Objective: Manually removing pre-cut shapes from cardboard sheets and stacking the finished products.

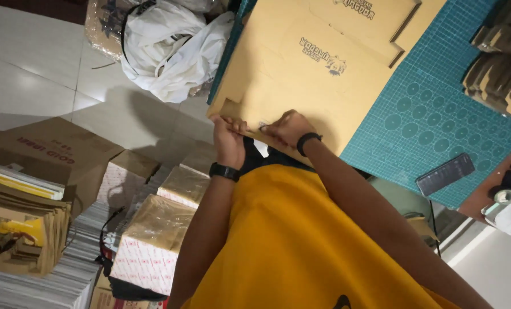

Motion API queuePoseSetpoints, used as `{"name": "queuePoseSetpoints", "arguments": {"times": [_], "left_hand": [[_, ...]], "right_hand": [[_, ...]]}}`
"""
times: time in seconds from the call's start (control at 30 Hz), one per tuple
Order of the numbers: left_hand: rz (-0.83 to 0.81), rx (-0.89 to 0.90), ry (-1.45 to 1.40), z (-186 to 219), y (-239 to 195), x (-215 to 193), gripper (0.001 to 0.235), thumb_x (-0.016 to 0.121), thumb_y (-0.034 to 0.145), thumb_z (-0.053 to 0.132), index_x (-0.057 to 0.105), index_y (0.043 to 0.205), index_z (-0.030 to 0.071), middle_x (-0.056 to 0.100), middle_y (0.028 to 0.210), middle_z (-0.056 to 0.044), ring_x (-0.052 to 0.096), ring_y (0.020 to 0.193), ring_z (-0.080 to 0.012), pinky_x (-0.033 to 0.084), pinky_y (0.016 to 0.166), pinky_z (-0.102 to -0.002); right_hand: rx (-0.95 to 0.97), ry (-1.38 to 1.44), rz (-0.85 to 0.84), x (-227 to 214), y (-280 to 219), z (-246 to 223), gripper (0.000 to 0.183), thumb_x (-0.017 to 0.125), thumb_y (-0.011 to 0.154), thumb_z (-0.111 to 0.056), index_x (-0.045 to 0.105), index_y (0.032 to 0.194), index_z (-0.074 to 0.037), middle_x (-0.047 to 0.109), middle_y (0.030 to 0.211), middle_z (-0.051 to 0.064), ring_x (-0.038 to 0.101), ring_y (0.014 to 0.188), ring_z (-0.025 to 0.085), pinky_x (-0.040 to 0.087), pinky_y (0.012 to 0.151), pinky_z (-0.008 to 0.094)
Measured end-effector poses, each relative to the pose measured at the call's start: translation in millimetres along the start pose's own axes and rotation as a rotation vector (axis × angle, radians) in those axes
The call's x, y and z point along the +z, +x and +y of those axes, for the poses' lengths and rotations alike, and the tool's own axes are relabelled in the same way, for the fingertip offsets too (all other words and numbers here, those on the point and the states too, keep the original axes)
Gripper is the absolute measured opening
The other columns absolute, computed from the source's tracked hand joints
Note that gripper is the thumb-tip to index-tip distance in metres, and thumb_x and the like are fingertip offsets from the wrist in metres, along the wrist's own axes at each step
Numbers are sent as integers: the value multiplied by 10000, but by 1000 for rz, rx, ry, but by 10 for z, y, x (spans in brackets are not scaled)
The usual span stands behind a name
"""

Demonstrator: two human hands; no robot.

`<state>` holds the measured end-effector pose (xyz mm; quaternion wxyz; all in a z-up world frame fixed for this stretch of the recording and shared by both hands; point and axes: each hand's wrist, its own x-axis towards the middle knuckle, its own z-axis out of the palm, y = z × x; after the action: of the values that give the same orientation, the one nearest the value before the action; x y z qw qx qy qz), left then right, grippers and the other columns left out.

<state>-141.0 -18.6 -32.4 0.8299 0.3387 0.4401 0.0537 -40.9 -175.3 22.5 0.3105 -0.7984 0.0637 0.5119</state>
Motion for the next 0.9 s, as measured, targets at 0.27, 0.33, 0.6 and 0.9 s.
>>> {"name": "queuePoseSetpoints", "arguments": {"times": [0.27,0.33,0.6,0.9], "left_hand": [[-162,-214,103,-37,-414,88,485,320,1072,596,419,829,189,199,626,66,279,430,-92,407,501,-307],[-176,-292,67,244,-528,223,489,302,1078,589,415,805,199,179,608,89,238,414,-75,397,472,-281],[8,-258,-75,259,-349,160,468,354,1050,600,458,870,181,385,669,46,522,578,-150,560,726,-334],[-22,-70,611,568,135,-266,526,544,1087,431,509,1332,-33,515,1175,-160,599,1135,-275,509,1086,-426]], "right_hand": [[25,-10,-9,38,57,74,351,799,773,-419,784,720,-72,640,494,144,587,341,236,482,324,322],[27,-16,-6,9,96,99,368,793,757,-461,799,754,-93,670,544,141,619,392,255,497,364,347],[26,102,-60,-49,-103,103,334,787,806,-369,795,884,-44,761,690,105,687,505,215,560,445,330],[-56,925,385,-9,-307,1515,126,736,959,-211,723,913,-95,593,624,88,571,490,140,501,419,237]]}}
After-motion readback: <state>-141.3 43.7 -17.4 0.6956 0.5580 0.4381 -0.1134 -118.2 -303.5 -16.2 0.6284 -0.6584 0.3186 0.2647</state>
